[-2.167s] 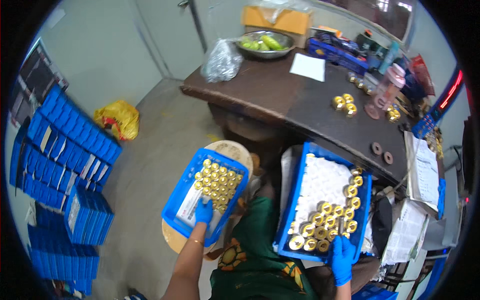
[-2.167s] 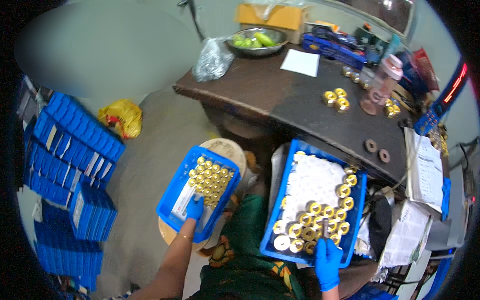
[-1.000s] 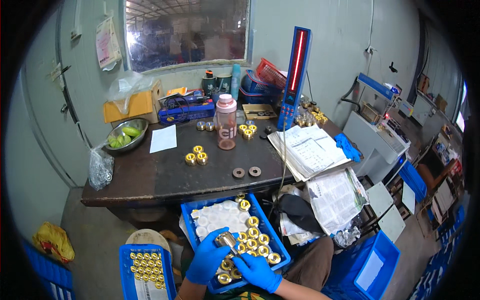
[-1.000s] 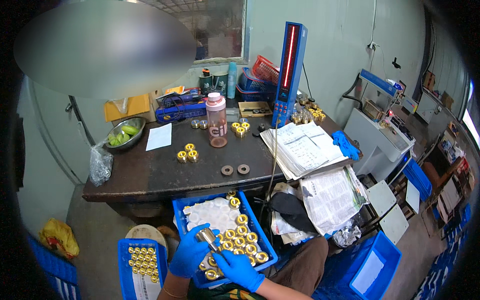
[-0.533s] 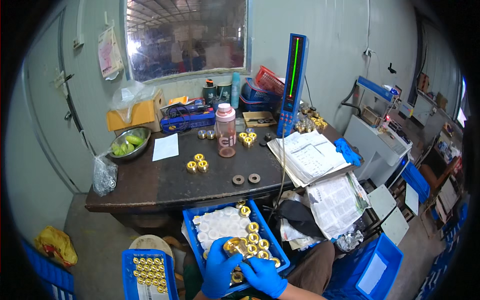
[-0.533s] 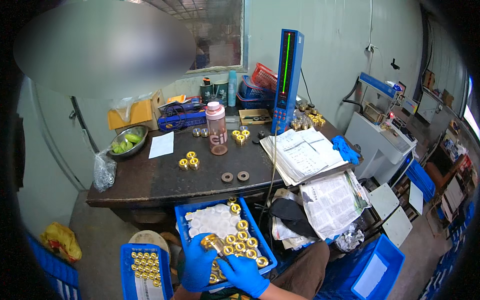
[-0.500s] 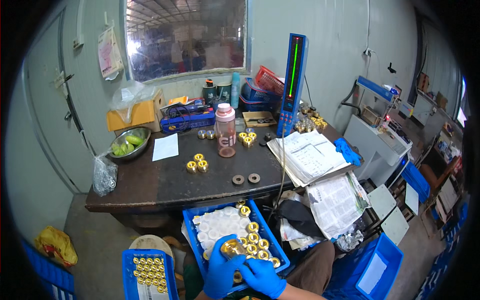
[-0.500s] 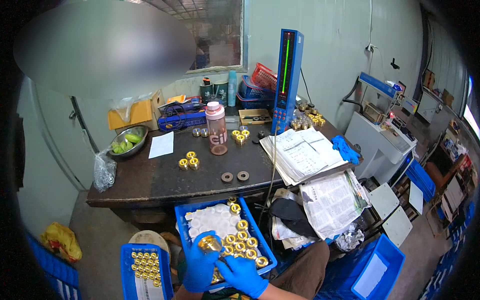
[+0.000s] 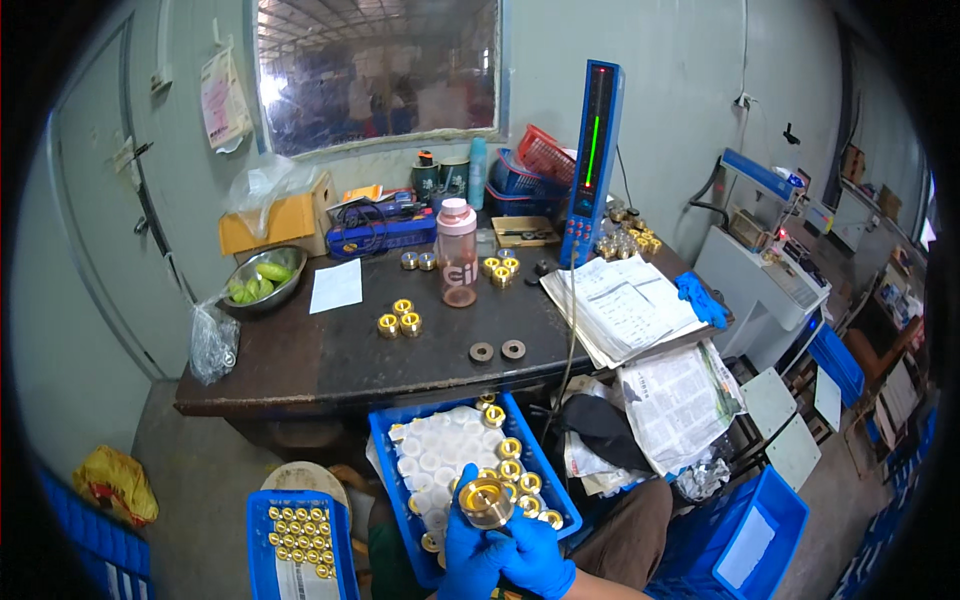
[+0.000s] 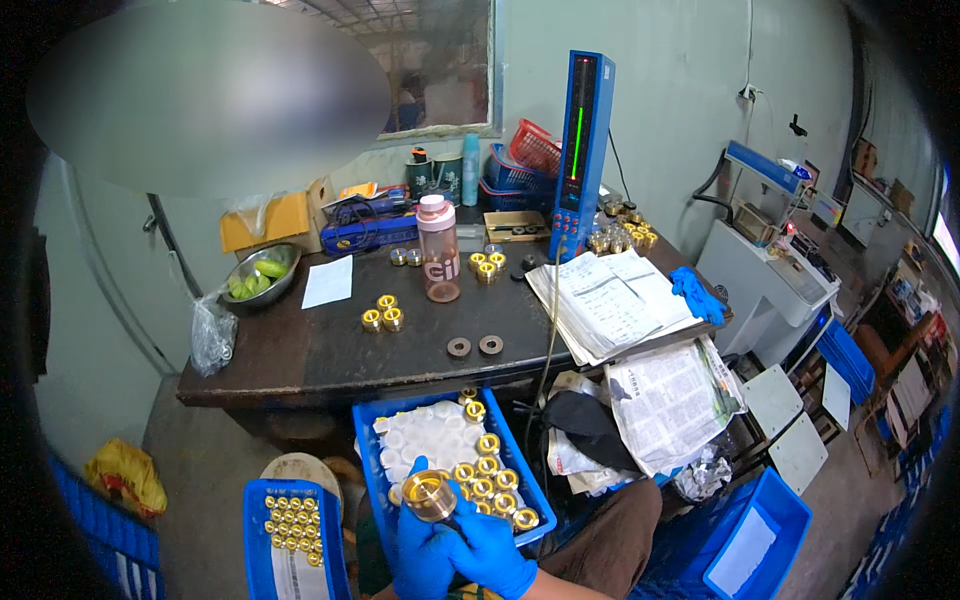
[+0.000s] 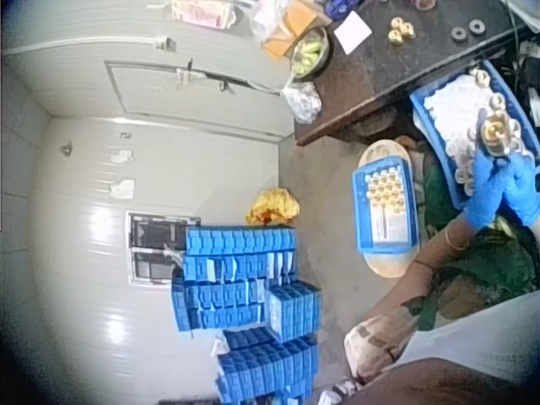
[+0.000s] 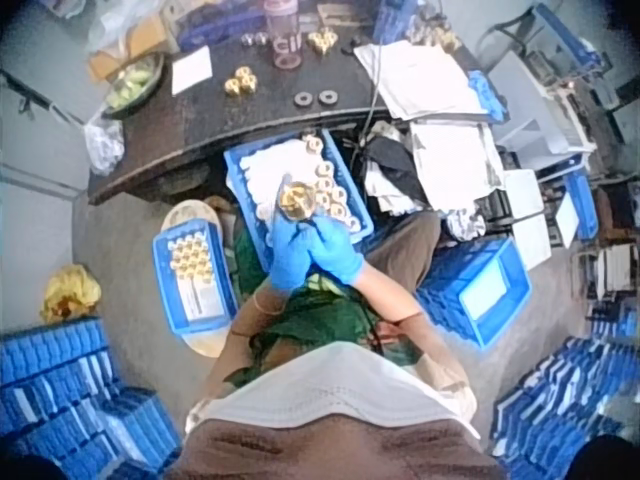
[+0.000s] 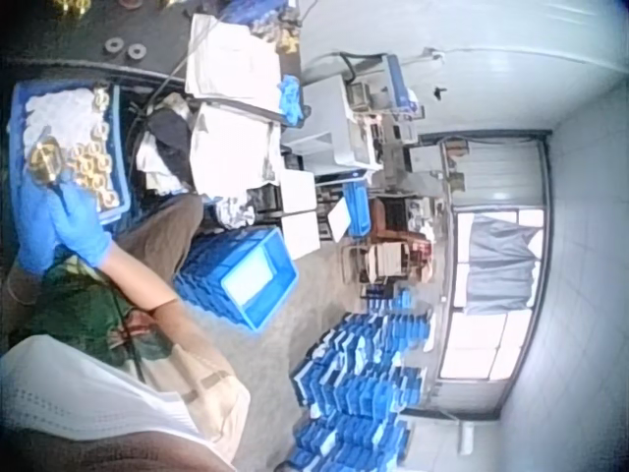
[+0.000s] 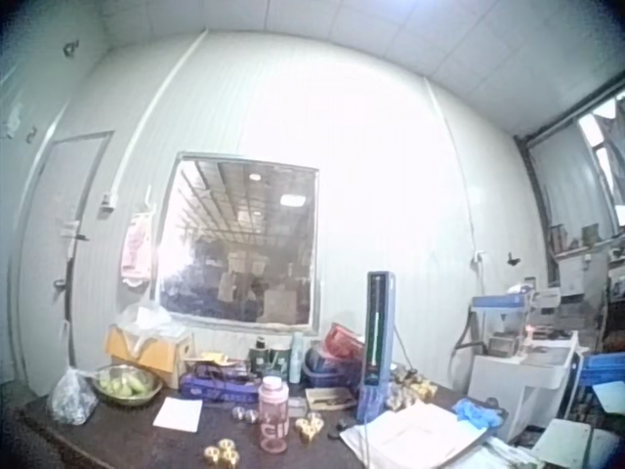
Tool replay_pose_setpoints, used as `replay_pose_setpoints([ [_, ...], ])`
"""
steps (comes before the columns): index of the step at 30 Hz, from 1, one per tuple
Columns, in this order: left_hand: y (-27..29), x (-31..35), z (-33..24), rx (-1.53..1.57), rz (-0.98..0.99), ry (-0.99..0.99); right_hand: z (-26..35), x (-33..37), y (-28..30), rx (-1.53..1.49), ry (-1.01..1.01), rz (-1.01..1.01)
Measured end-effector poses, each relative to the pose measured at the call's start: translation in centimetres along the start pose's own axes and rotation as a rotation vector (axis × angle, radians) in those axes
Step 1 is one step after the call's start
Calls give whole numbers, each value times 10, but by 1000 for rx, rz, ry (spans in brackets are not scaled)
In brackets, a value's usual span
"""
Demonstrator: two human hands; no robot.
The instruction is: The person takes metal rings from a tray, inserts a cylindrical gauge into each ring, and places the rings into another tray.
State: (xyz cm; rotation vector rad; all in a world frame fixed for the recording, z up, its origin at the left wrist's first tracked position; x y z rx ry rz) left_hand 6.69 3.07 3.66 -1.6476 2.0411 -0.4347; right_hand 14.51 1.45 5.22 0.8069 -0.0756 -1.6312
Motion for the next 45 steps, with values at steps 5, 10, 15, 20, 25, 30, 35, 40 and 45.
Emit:
replay_pose_setpoints([
  [5, 4, 1, -3, 78, -63, 22, -22, 6, -18, -10, 19, 57],
  [10, 58, -7, 26, 36, -154, 13, -42, 9, -55, 83, -70, 225],
  [15, 167, -13, 13, -139, -402, -109, -57, 22, -90, 309, 64, 465],
  [20, 386, 73, 39, -447, -934, -216, -95, 29, -72, 324, -142, 411],
  [25, 520, 212, 40, -1016, -1509, -100, -103, 31, -63, 274, -210, 392],
  [30, 546, 240, 60, -910, -1582, -99, -100, 29, -63, 230, -203, 367],
  [35, 538, 235, 71, -853, -1555, -7, -119, 36, -60, 168, -294, 388],
  [40, 535, 242, 80, -995, -1487, -12, -88, 25, -56, 232, -216, 323],
  [45, 556, 257, 89, -679, -1488, -53, -98, 33, -48, 211, -277, 381],
])
Point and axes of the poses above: each hand's wrist, its own x-axis away from the middle knuckle, its own y-axis out of the back of the hand, z = x × y, the point moved 10 cm from there along -x, towards the middle knuckle, and after that the axes turned 11 degrees about x, right-handed, at the moved point
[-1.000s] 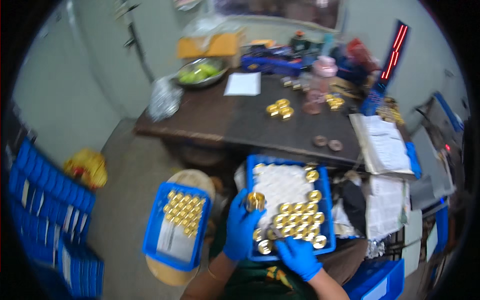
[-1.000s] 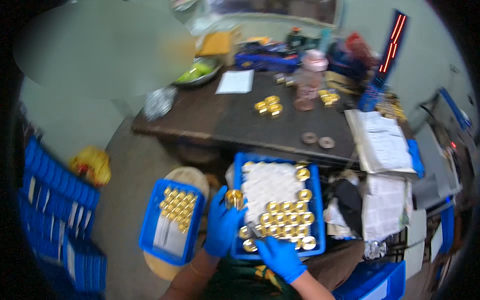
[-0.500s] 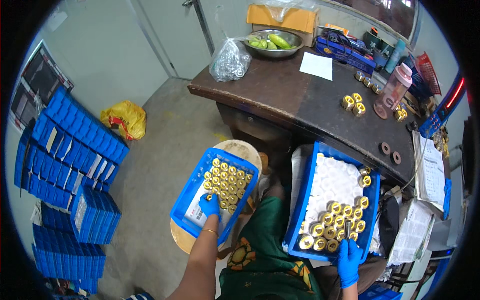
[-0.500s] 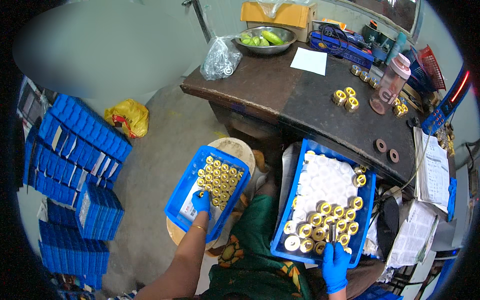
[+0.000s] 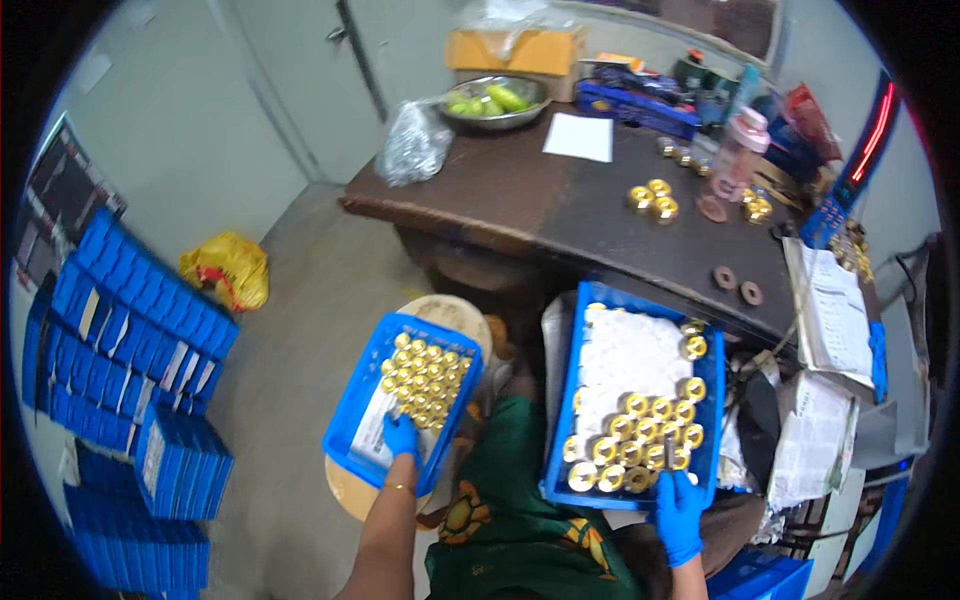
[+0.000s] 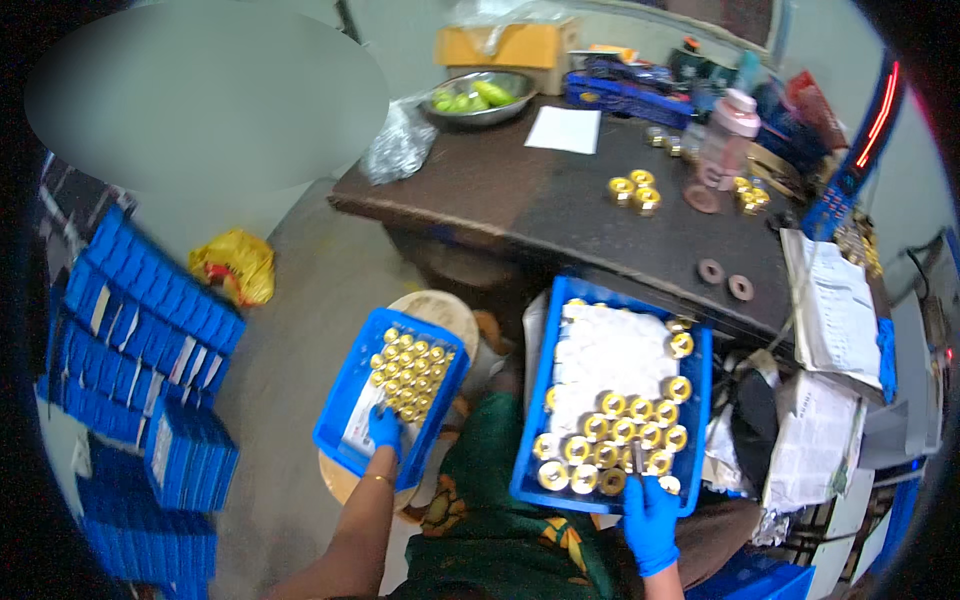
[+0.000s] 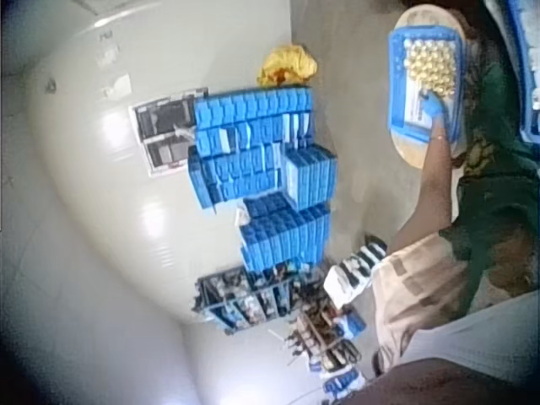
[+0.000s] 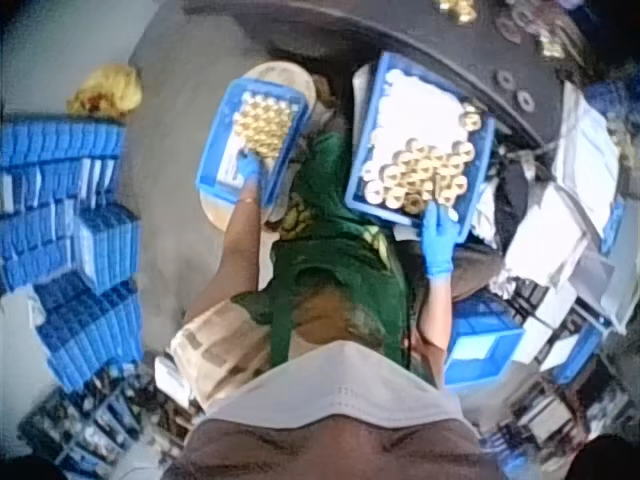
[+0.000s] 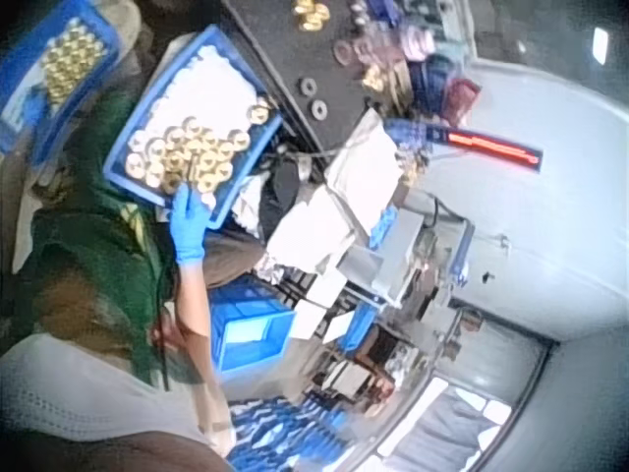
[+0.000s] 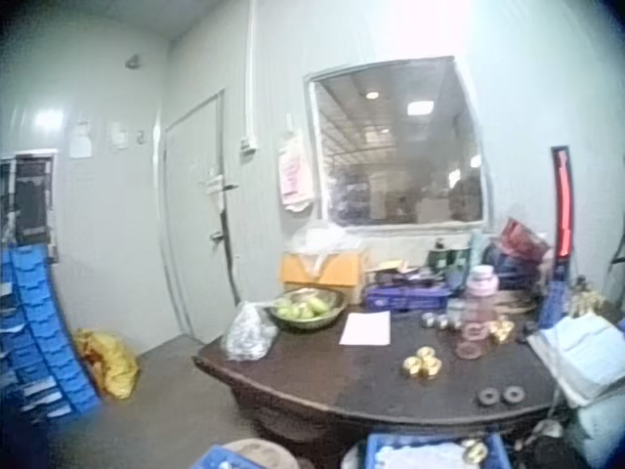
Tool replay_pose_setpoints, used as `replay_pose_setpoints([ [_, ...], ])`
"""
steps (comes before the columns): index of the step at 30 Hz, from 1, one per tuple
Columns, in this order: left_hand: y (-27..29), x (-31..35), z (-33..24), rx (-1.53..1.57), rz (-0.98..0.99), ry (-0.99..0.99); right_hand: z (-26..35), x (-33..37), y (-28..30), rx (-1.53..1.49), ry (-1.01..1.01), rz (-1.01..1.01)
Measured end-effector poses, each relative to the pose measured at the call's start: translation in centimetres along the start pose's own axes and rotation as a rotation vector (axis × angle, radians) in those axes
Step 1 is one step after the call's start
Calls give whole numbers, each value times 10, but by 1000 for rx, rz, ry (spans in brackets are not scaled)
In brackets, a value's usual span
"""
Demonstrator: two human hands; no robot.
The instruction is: The person takes metal rings from a tray, inserts a cylindrical gauge into each ring, and places the rings into another tray.
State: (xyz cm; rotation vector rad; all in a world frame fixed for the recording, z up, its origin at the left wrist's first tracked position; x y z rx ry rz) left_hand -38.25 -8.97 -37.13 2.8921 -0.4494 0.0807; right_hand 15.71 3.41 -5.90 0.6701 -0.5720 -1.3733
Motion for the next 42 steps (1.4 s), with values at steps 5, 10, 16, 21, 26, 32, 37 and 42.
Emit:
replay_pose_setpoints([
  [5, -127, 113, -241, -36, 366, -705, -19, -2, -1, 2, -41, 45],
  [10, -287, 290, -336, 56, 1160, -932, -7, 2, -4, -122, 21, 40],
  [16, -401, 394, -313, -276, 1426, -677, -16, 17, 2, -193, -16, 30],
  [21, -398, 383, -316, -200, 1276, -741, -17, 17, 22, -139, -24, -35],
  [26, -325, 411, -379, 200, 1589, -845, -29, -1, 22, -230, -145, 9],
  [32, -256, 422, -382, 675, 1733, 649, 6, -15, 33, -342, -26, -141],
  [37, -247, 412, -368, 503, 1730, 438, 18, -6, 39, -233, 17, -297],
  [42, -219, 411, -402, 407, 1590, 97, 35, -6, 34, 281, 165, -286],
])
Point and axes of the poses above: each hand's wrist, its own x-axis away from the middle knuckle, its own y-axis out of the back of the hand, z = x × y, the point moved 10 cm from there along -x, towards the middle knuckle, and after that the axes turned 11 degrees about x, right-handed, at the moved point
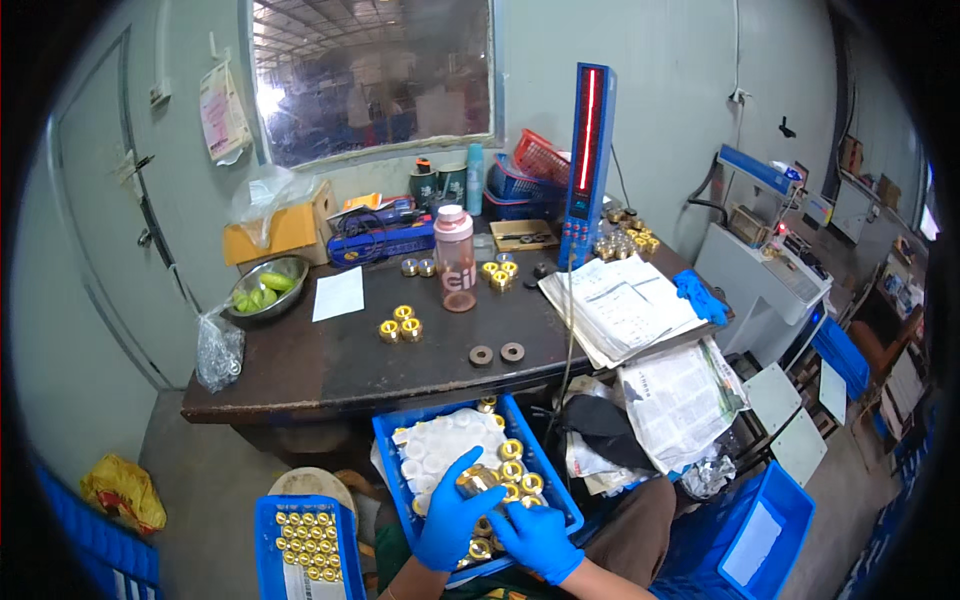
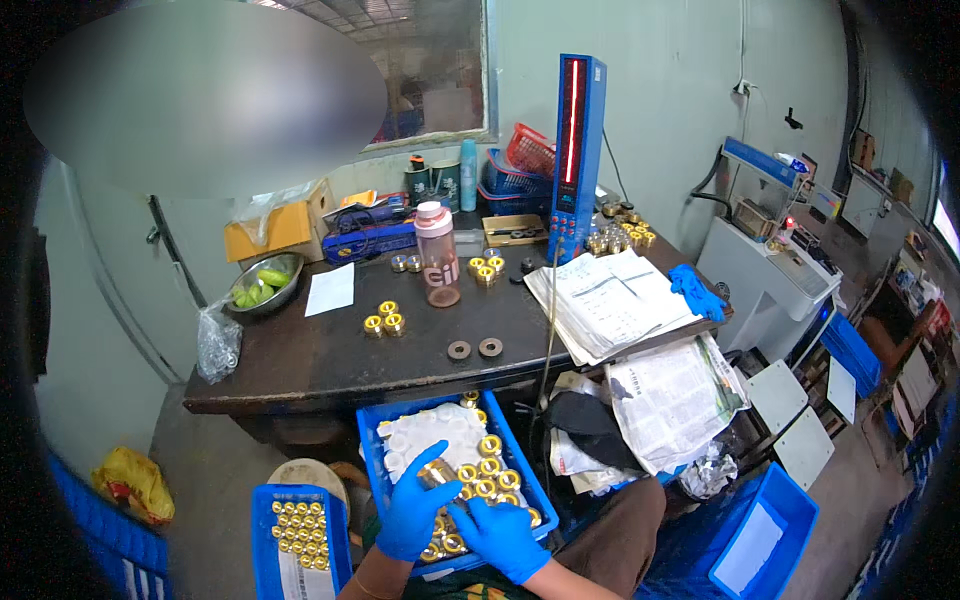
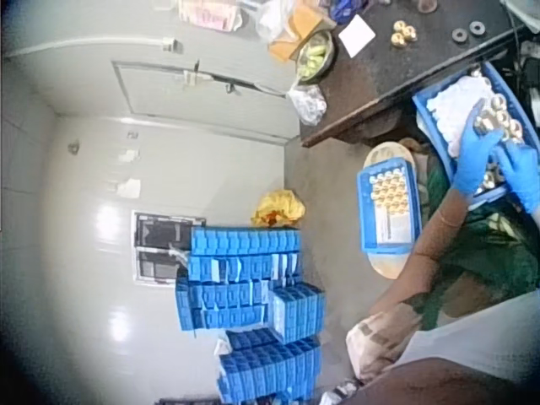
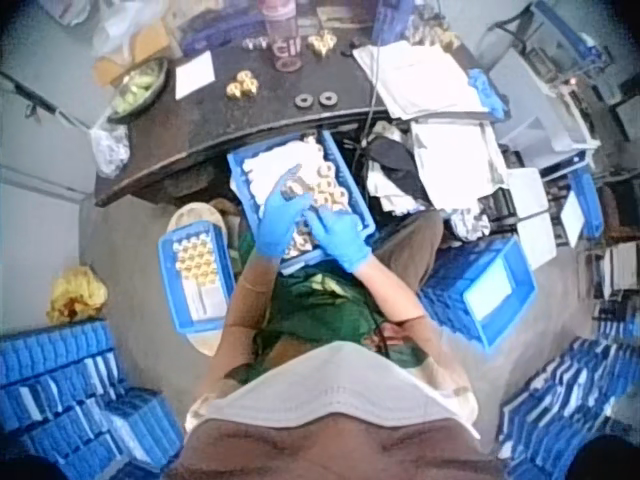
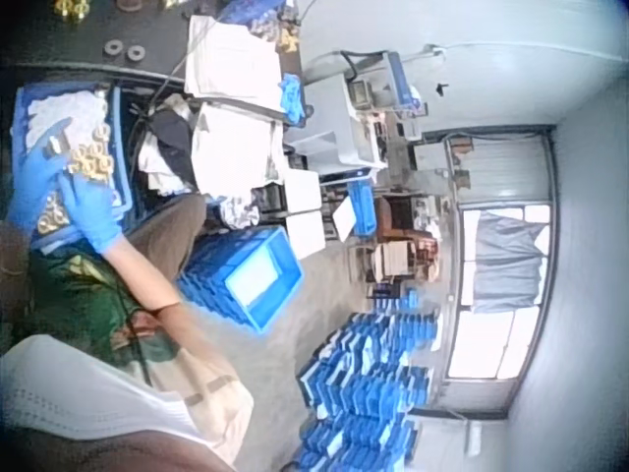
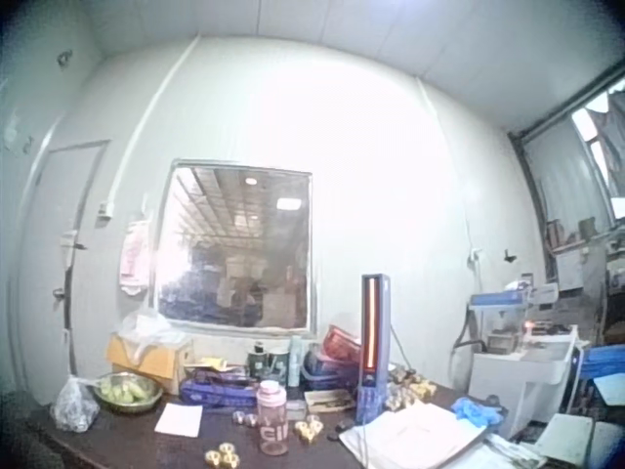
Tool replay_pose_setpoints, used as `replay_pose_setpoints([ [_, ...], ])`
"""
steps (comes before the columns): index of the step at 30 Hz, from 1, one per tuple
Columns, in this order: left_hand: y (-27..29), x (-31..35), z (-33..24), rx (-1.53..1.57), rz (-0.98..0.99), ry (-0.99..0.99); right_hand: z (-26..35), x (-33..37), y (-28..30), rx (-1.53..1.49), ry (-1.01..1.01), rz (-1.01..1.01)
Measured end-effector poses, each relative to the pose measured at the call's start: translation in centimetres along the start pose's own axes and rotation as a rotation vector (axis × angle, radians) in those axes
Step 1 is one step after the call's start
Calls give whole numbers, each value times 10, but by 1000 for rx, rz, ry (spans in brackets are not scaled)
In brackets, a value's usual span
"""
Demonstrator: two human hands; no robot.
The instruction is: The person takes metal rings from a tray, inserts a cylindrical gauge into each ring, and places the rings into another tray.
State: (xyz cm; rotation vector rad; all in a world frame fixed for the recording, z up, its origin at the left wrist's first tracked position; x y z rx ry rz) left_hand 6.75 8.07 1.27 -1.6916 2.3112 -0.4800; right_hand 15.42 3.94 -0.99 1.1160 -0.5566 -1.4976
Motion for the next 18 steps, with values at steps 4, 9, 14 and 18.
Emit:
replay_pose_setpoints([
  [4, 10, 4, 5, 15, -13, 32, -2, 3, 7, -229, -35, -68],
  [9, -2, 12, 8, 216, -60, 59, 10, 1, 15, -394, -36, -95],
  [14, -15, 20, 35, 640, 109, 98, 19, 5, 13, -540, -90, 58],
  [18, -12, 23, 48, 837, 0, 122, 31, 3, 56, -502, -21, -224],
])
Point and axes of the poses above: each hand's wrist, its own x-axis away from the middle knuckle, its own y-axis out of the back of the hand, z = x × y, the point moved 10 cm from there along -x, towards the middle knuckle, and after that the axes turned 11 degrees about x, right-handed, at the moved point
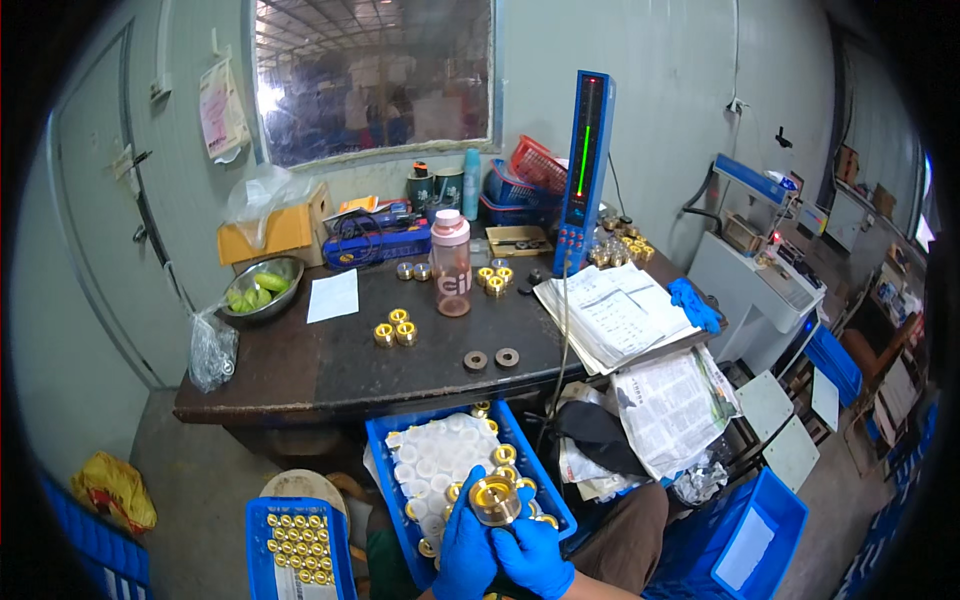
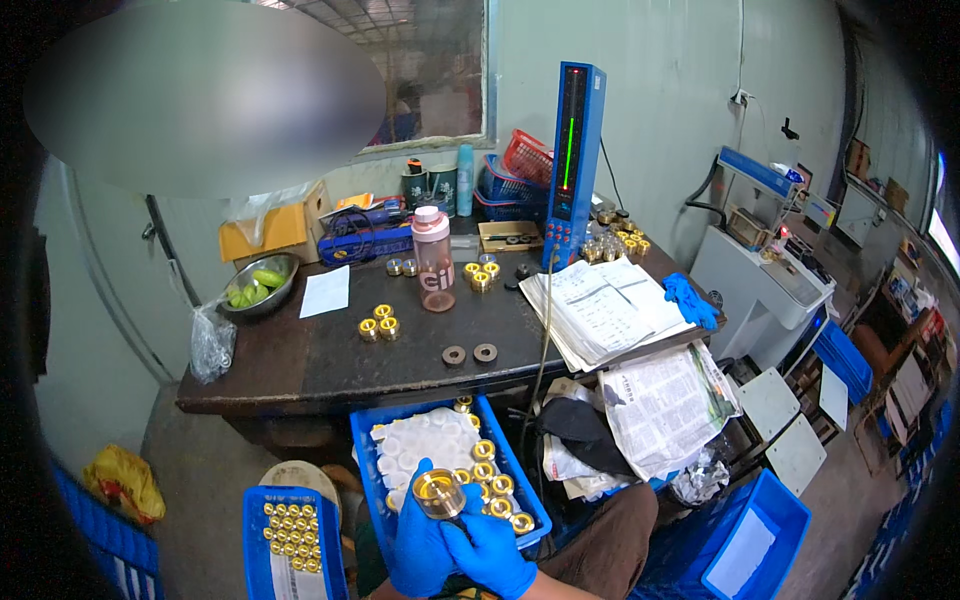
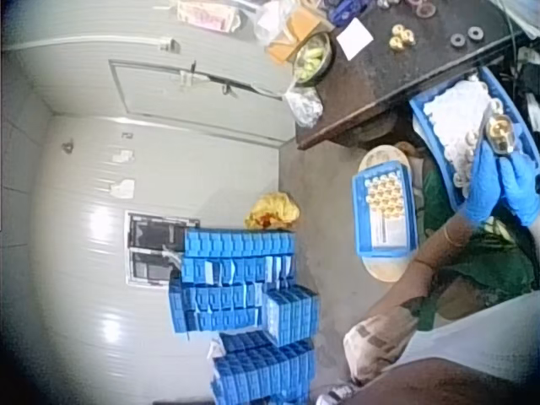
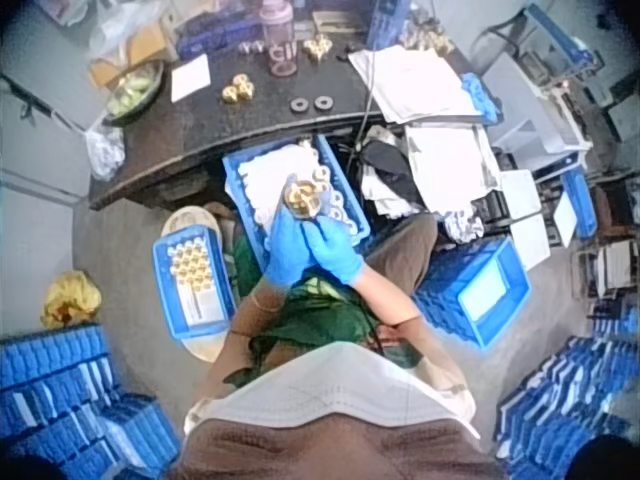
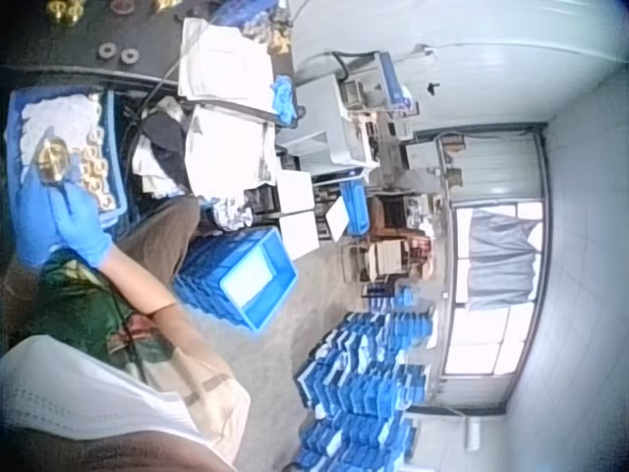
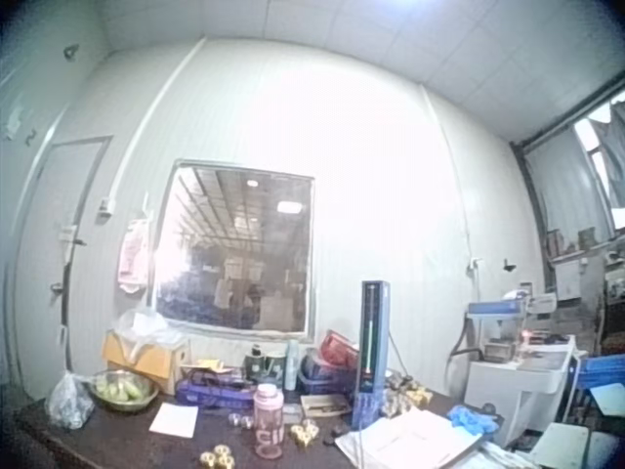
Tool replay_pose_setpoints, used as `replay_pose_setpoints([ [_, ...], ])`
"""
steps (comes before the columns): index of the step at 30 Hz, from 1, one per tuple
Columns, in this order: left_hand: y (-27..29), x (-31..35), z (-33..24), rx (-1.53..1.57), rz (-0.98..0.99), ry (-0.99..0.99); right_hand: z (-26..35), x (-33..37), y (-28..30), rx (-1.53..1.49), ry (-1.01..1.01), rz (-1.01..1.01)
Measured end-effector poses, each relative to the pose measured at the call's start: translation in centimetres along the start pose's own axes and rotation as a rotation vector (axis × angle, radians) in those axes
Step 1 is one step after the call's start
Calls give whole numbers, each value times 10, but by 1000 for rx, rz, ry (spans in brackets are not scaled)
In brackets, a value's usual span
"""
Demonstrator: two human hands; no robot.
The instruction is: The person takes metal rings from a tray, inserts a cylindrical gauge into each ring, and places the rings into another tray.
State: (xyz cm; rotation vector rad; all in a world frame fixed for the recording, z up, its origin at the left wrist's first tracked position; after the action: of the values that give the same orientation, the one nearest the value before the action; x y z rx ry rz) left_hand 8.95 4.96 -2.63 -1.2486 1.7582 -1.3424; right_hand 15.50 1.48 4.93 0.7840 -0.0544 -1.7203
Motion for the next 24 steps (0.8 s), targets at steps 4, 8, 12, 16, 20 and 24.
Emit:
replay_pose_setpoints([
  [4, -11, 13, -8, -247, -12, -137, 4, 2, 0, 78, 30, 9],
  [8, -24, 26, -18, -491, -23, -269, 6, 2, -2, 55, 51, 25],
  [12, -25, 25, -29, -609, -23, -322, -12, 6, -20, 65, -11, 107],
  [16, 6, 17, -47, -476, -32, -345, -34, 11, -62, 89, -84, 298],
  [20, 70, 22, -101, -271, -240, -486, -43, 23, -99, 225, -106, 610],
  [24, 171, 75, -197, -524, -554, -814, -73, 20, -68, 88, -253, 312],
])
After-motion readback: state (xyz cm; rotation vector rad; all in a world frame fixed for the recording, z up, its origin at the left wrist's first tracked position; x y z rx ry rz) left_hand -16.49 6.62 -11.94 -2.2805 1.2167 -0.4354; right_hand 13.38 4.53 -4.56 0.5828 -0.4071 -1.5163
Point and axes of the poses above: each hand's wrist, its own x-axis away from the middle knuckle, its own y-axis out of the back of the hand, z = x × y, the point moved 10 cm from there along -x, towards the middle knuckle, and after that the axes turned 11 degrees about x, right-handed, at the moved point
